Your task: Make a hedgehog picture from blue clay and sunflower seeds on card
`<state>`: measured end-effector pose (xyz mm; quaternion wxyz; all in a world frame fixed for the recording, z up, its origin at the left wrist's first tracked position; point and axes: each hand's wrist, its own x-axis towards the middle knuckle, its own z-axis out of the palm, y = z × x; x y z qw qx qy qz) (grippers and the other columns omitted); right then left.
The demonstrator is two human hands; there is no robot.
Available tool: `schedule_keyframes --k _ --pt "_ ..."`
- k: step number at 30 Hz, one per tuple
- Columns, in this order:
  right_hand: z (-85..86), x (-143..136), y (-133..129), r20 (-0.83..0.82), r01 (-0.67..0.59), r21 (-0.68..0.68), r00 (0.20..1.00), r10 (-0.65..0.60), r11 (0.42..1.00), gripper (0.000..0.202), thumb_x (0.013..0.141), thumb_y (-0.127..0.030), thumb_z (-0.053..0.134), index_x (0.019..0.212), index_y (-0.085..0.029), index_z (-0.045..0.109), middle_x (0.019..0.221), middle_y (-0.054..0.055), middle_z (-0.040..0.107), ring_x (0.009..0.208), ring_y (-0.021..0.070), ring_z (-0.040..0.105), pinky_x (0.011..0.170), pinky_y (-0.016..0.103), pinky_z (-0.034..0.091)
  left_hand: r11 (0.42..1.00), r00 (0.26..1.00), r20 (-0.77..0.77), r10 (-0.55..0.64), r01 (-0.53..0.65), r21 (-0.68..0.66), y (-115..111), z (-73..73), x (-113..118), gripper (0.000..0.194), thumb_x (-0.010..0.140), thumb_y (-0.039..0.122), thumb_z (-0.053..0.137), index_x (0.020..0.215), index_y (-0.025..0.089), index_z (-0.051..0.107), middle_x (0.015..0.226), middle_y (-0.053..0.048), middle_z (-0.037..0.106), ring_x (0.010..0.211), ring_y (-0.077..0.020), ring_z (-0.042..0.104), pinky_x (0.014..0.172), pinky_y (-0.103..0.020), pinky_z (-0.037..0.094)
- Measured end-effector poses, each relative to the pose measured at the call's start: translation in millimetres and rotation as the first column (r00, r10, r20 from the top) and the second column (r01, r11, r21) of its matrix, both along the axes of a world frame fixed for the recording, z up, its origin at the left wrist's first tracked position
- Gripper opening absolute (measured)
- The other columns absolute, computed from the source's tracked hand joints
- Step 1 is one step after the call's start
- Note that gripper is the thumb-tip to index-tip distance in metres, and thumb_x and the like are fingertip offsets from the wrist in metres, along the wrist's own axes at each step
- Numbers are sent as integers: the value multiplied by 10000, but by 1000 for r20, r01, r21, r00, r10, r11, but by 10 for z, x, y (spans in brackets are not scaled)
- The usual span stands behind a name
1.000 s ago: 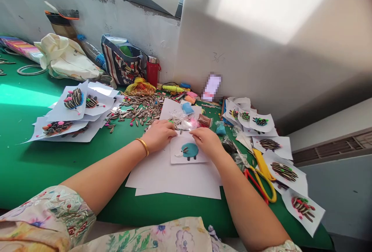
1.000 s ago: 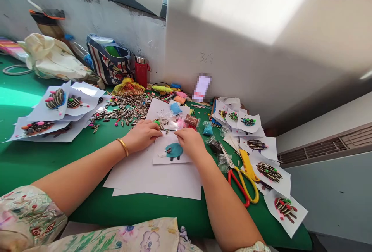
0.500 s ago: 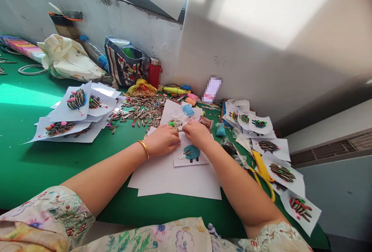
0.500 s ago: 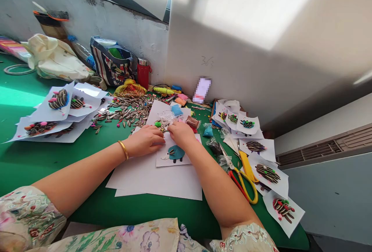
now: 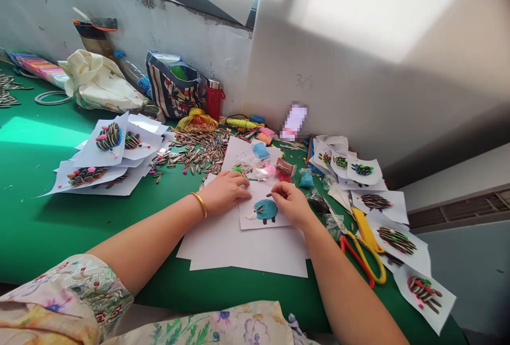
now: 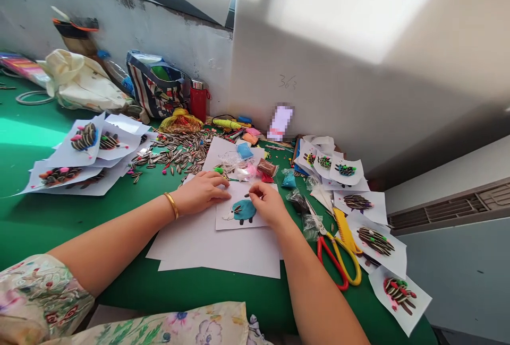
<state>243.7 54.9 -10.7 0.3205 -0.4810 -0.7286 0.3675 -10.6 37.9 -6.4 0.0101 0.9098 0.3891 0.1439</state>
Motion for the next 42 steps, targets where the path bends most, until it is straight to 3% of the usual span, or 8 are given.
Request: schedule_keyframes --k 6,14,21,24,29,33,38,42 --pt "-83 71 67 -12 9 -31 1000 -9 999 212 800 -326 550 925 -192 657 852 32 677 771 179 626 691 298 484 999 1000 -10 -27 28 31 -85 73 93 196 948 300 566 1089 303 702 1146 -31 659 1105 -227 537 933 -380 328" --pt "-22 44 4 -169 2 -162 985 -30 987 117 845 -317 516 884 -212 548 892 30 702 815 188 700 751 332 539 999 998 -43 -49 50 10 -73 -7 120 298 990 326 496 1258 322 625 1263 -23 652 1204 -227 500 978 -382 297" --pt "24 57 -19 53 -53 43 997 50 998 282 830 -258 501 1053 -227 672 950 33 678 841 181 633 775 324 511 999 998 -51 -39 38 -14 -69 4 131 295 1012 351 457 1252 317 624 1296 -21 640 1226 -232 479 975 -385 285" --pt "33 53 -37 36 -66 0 997 66 998 412 829 -245 532 1240 -231 564 870 0 674 730 158 607 693 294 496 999 998 -39 -41 40 -14 -68 0 130 293 1010 356 465 1250 310 627 1295 -25 643 1227 -233 483 978 -384 290" --pt "-55 34 -49 -54 -51 -101 998 45 994 148 825 -323 612 933 -226 582 866 15 692 746 173 642 664 293 512 999 998 -32 -45 44 -16 -66 -7 125 274 997 335 497 1231 303 636 1285 -25 647 1222 -232 493 984 -383 303" --pt "-70 38 -43 -70 -65 -110 996 58 992 104 846 -316 582 904 -232 599 958 35 703 826 190 676 726 315 539 999 998 -31 -50 50 -14 -64 -17 116 270 988 321 513 1228 306 636 1285 -27 646 1216 -236 500 977 -384 316" --pt "25 42 -55 113 -122 129 988 108 984 289 904 -241 454 1115 -239 652 955 44 673 907 196 636 835 344 503 998 998 -13 -57 57 -6 -64 -25 115 272 991 313 508 1231 308 636 1275 -32 650 1216 -233 506 983 -387 318" --pt "28 36 -73 117 -81 90 991 70 993 414 887 -225 472 1296 -241 524 896 15 652 760 167 606 704 296 489 998 998 8 -60 60 0 -69 -9 126 247 985 309 520 1185 312 664 1242 -36 661 1211 -232 511 979 -386 325"
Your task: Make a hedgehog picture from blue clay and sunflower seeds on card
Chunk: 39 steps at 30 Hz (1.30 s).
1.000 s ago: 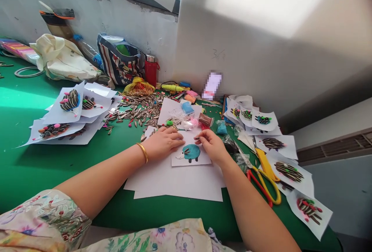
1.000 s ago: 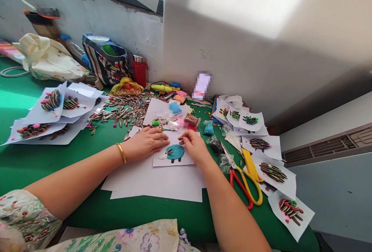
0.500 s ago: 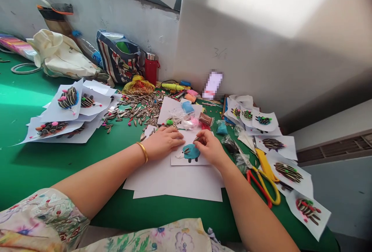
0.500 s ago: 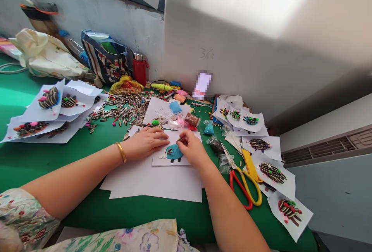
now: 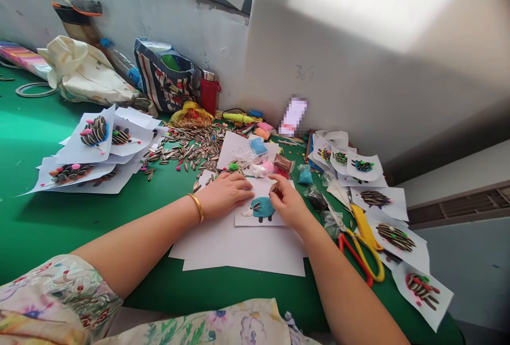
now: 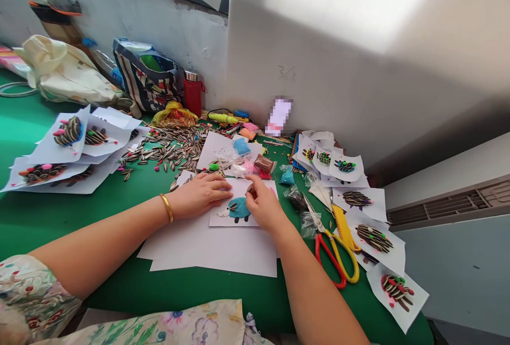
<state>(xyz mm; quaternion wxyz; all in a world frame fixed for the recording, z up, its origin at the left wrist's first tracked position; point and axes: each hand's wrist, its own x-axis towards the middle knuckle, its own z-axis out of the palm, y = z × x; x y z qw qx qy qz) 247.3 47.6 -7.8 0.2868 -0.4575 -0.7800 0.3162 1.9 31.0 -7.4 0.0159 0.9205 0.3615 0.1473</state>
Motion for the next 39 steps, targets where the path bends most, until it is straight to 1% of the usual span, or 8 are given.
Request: schedule_keyframes --k 3,6,12,15,18,21,24,39 --pt "-32 0 -2 -1 40 -61 999 -40 997 218 868 -285 546 1076 -231 582 816 -1 649 695 165 588 623 279 462 1000 1000 1 -4 4 -3 -5 19 7 232 987 310 517 1148 313 684 1248 -32 657 1222 -237 504 987 -394 319" --pt "-60 1 1 -19 20 -72 1000 -22 997 105 884 -305 546 942 -238 603 897 14 682 810 180 629 698 292 487 1000 1000 -2 -2 2 -10 -9 34 12 236 995 320 502 1136 316 691 1255 -28 656 1226 -240 501 993 -401 315" --pt "-76 11 14 -42 -15 -69 999 12 998 163 921 -279 488 1003 -236 623 960 36 689 864 189 654 770 323 515 1000 1000 1 2 -1 -30 -11 47 15 243 987 299 515 1150 324 694 1224 -35 667 1207 -231 511 985 -393 326" --pt "-46 18 18 49 -72 39 996 70 997 330 937 -230 429 1211 -246 614 990 50 668 918 194 626 844 348 496 999 1000 8 -4 5 -33 -8 44 14 242 990 306 512 1152 322 690 1215 -35 671 1207 -232 511 982 -392 323" --pt "-37 14 14 83 -86 12 993 84 996 464 930 -217 439 1391 -257 476 965 32 661 859 179 617 790 326 495 999 1000 12 -10 11 -32 -5 34 11 239 993 307 506 1149 318 687 1214 -35 673 1204 -232 511 983 -394 314" --pt "-64 4 17 67 -32 -24 997 34 999 312 911 -254 511 1213 -235 587 935 21 675 816 176 617 731 307 492 999 1000 9 -5 6 -40 -1 27 7 235 997 303 497 1131 311 690 1214 -34 671 1196 -233 508 975 -396 311" --pt "-91 -7 31 75 -86 31 994 84 996 177 903 -229 518 967 -221 682 971 39 694 919 192 624 833 332 492 999 1000 15 -6 7 -48 1 36 8 224 989 285 507 1108 300 697 1198 -36 673 1179 -234 506 960 -391 314" --pt "-95 -104 44 126 -129 33 984 124 991 166 884 -134 563 881 -218 706 904 30 677 876 183 611 795 304 469 996 993 85 -77 80 -31 33 37 21 144 937 218 592 974 267 722 924 -25 703 966 -196 563 888 -354 327"
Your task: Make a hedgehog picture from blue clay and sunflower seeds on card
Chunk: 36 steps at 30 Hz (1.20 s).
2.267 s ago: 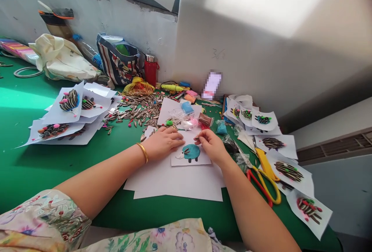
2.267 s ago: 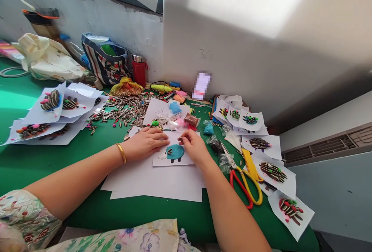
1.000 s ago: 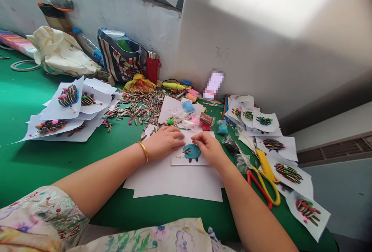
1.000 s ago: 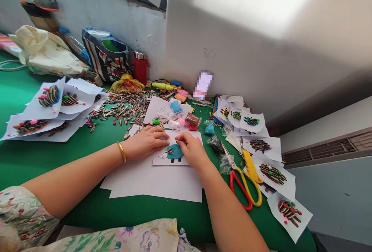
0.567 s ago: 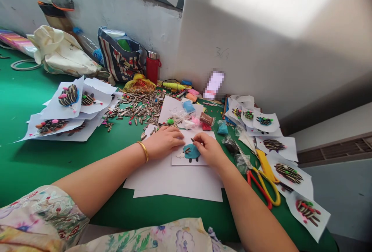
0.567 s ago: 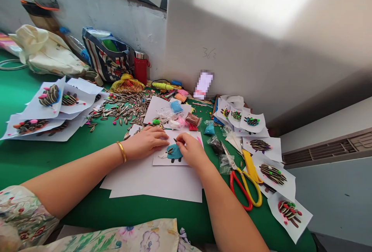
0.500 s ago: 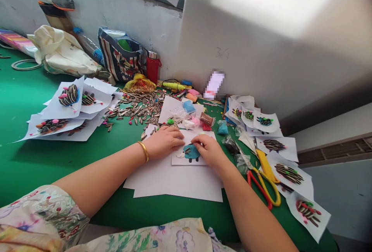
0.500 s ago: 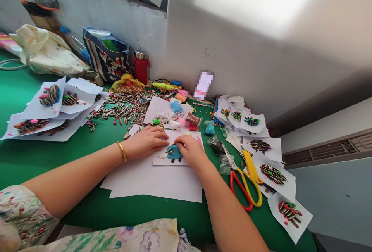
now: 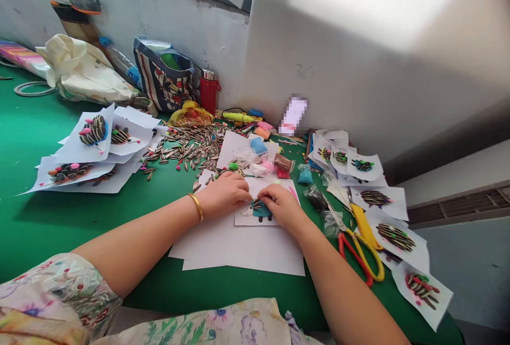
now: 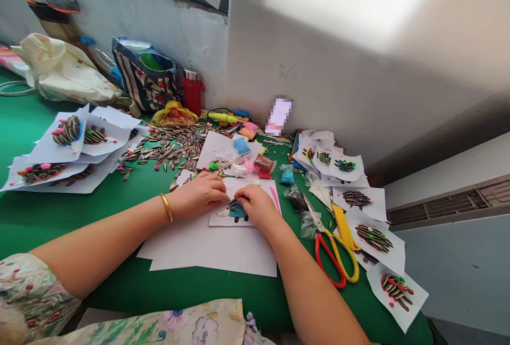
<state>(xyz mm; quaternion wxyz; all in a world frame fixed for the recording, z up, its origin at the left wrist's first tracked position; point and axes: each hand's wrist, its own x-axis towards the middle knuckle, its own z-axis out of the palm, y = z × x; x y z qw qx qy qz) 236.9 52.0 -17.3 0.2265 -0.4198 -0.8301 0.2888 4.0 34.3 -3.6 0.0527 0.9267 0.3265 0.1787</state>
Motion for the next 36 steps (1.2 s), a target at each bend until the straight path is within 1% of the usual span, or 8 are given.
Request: schedule_keyframes --k 11,17,22,26,31,36 --pt "-43 3 13 35 -36 55 999 34 998 177 892 -98 576 867 -219 703 880 24 652 861 175 591 789 295 451 998 999 -27 -33 34 49 26 -74 -20 161 939 219 593 960 283 738 929 -24 704 981 -206 568 897 -376 321" --pt "-28 -13 -6 111 -61 99 993 50 993 173 915 -110 560 884 -216 693 891 25 644 885 178 570 801 293 436 998 998 -54 -29 32 52 26 -70 -16 177 946 221 578 976 293 737 935 -23 703 960 -203 572 904 -378 324" --pt "-16 -23 -13 133 -74 116 989 58 991 177 922 -109 543 894 -209 687 889 31 634 888 181 558 796 293 429 998 998 -53 -30 33 55 26 -68 -15 171 944 227 582 968 295 737 935 -20 703 967 -204 572 905 -380 326" --pt "-10 -25 -18 141 -75 115 988 58 991 173 924 -103 543 894 -207 678 898 27 635 894 180 557 805 290 422 999 999 -41 -31 32 42 19 -57 -5 180 947 220 570 972 288 734 927 -27 707 965 -202 572 905 -374 330" --pt "12 -34 -29 158 -67 106 986 50 992 160 925 -107 550 901 -205 675 907 27 636 902 179 557 802 283 417 1000 1000 5 -8 8 -6 16 -43 -4 182 944 202 563 984 263 729 926 -33 715 960 -199 580 905 -361 348" --pt "41 -40 -37 181 -69 97 982 51 993 177 923 -97 538 902 -204 678 911 34 634 908 181 556 805 287 421 998 998 1 -63 63 -3 31 -45 -41 206 937 183 574 1014 284 735 949 -30 715 962 -196 595 922 -361 355"
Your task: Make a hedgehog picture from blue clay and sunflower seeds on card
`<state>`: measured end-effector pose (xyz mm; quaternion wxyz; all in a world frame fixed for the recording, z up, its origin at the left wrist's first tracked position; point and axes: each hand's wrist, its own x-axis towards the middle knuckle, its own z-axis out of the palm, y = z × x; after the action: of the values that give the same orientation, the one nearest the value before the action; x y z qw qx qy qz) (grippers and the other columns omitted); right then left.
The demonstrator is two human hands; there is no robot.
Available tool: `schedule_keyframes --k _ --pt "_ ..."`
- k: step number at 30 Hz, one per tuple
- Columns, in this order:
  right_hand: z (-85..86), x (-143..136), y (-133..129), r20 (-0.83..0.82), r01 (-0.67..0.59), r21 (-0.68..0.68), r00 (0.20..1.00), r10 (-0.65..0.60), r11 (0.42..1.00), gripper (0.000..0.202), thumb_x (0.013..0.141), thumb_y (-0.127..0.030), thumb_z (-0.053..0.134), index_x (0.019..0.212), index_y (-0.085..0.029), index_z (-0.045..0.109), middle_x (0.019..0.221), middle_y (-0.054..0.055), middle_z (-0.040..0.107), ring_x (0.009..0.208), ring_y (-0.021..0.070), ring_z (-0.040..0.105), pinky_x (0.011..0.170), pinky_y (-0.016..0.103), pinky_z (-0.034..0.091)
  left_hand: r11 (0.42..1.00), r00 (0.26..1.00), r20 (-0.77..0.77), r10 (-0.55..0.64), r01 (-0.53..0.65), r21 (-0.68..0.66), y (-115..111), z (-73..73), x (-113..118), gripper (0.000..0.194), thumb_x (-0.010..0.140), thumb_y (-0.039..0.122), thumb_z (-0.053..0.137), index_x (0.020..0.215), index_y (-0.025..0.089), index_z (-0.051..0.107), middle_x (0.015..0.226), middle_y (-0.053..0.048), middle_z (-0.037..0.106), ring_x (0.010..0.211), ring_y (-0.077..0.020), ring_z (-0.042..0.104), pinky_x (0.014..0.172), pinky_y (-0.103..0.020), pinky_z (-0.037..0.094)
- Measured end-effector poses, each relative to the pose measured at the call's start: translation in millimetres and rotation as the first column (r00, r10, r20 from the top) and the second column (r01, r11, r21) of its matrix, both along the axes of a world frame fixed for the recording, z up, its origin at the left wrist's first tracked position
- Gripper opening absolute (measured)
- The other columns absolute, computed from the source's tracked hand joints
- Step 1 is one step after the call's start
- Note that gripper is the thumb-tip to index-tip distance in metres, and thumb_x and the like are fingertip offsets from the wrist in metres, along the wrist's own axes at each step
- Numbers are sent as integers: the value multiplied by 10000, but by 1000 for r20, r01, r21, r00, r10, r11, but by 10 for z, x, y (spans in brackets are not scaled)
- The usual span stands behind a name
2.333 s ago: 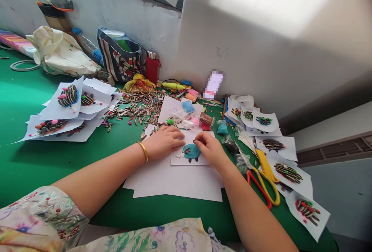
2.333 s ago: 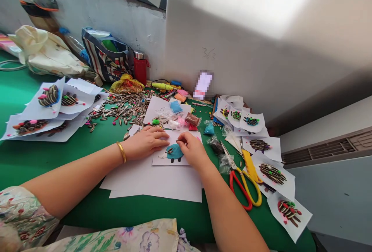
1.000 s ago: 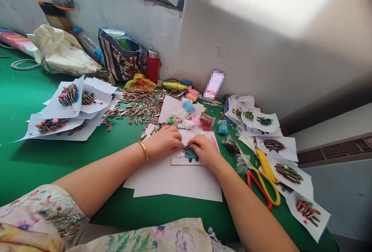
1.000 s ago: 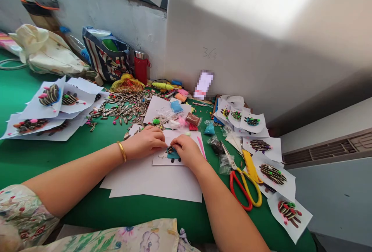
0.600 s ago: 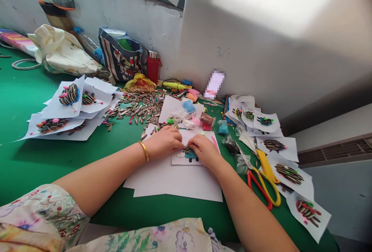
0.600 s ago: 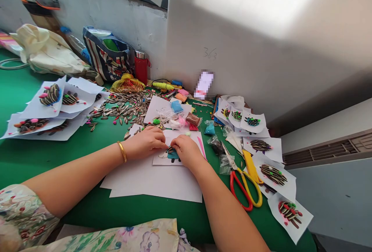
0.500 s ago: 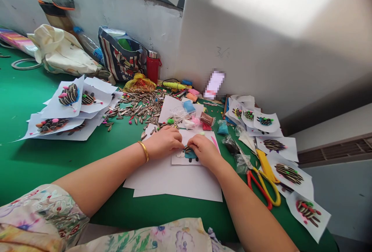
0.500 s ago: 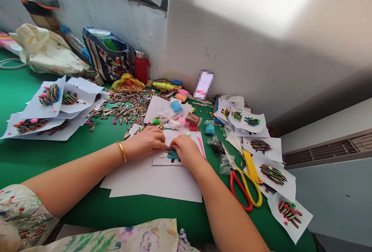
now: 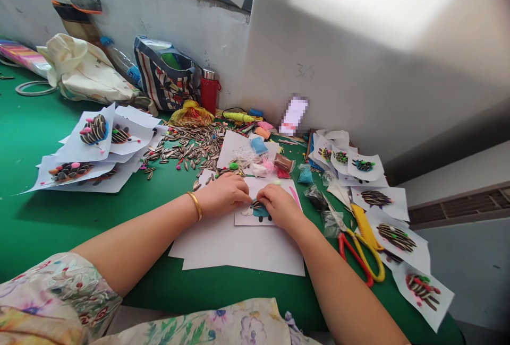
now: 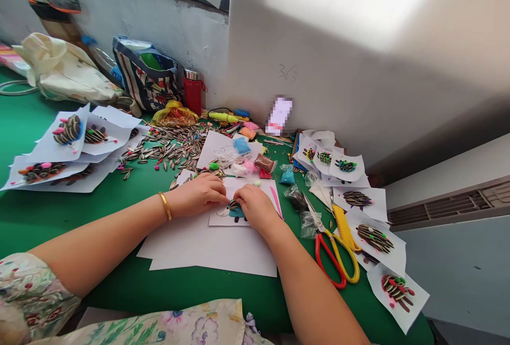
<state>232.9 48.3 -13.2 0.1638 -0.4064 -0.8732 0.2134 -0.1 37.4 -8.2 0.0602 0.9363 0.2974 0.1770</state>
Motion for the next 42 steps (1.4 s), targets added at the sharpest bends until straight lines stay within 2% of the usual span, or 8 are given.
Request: schedule_keyframes --k 14,16,18,20,22,32,37,42 --pt "-21 20 -2 -10 -13 2 1000 13 1000 171 932 -120 527 916 -205 674 916 37 636 910 187 563 812 303 435 999 1000 -7 -25 25 21 -11 27 0 200 918 174 598 958 299 749 938 -16 709 941 -180 607 915 -352 368" --pt "-23 38 2 -55 -16 11 998 17 1000 175 946 -148 516 949 -210 680 936 45 648 925 193 577 830 314 448 999 999 30 33 -34 27 7 21 -20 195 923 184 589 986 284 743 954 -23 711 940 -183 605 898 -349 375" --pt "-23 60 14 -111 2 27 994 1 1000 192 959 -171 496 985 -214 681 967 57 663 949 200 590 853 329 458 981 979 93 180 -186 60 40 7 -47 197 920 184 582 1009 263 738 966 -38 709 944 -198 599 869 -356 382" --pt "-23 83 31 -173 40 48 984 -32 998 207 966 -183 479 995 -216 681 970 61 671 959 206 599 859 338 464 930 930 139 341 -355 97 83 -10 -70 185 917 201 583 1003 249 739 948 -53 702 948 -224 587 843 -374 381" --pt "-22 98 44 -221 82 57 973 -67 995 211 969 -192 472 987 -217 680 955 59 673 948 207 605 851 340 468 885 891 138 432 -449 125 128 -27 -77 173 919 241 587 986 247 746 911 -63 690 937 -244 573 823 -393 375" --pt "-39 81 46 -263 101 45 961 -86 994 210 964 -221 478 970 -215 687 953 60 682 943 209 613 856 350 474 838 854 1 520 -510 194 208 -70 48 207 924 278 576 822 222 747 801 -72 656 872 -259 545 765 -409 336" --pt "-53 95 63 -279 118 40 955 -102 992 201 960 -228 487 970 -224 688 960 55 687 947 208 617 863 351 475 822 852 22 524 -512 248 191 -67 34 221 935 241 537 779 202 689 822 -72 665 882 -248 553 787 -403 343" --pt "-43 98 54 -292 123 37 950 -107 992 196 957 -226 490 974 -227 685 960 56 686 952 207 621 863 347 480 826 852 72 519 -521 216 203 -80 1 176 909 188 530 816 204 678 786 -66 685 832 -237 583 772 -397 356"
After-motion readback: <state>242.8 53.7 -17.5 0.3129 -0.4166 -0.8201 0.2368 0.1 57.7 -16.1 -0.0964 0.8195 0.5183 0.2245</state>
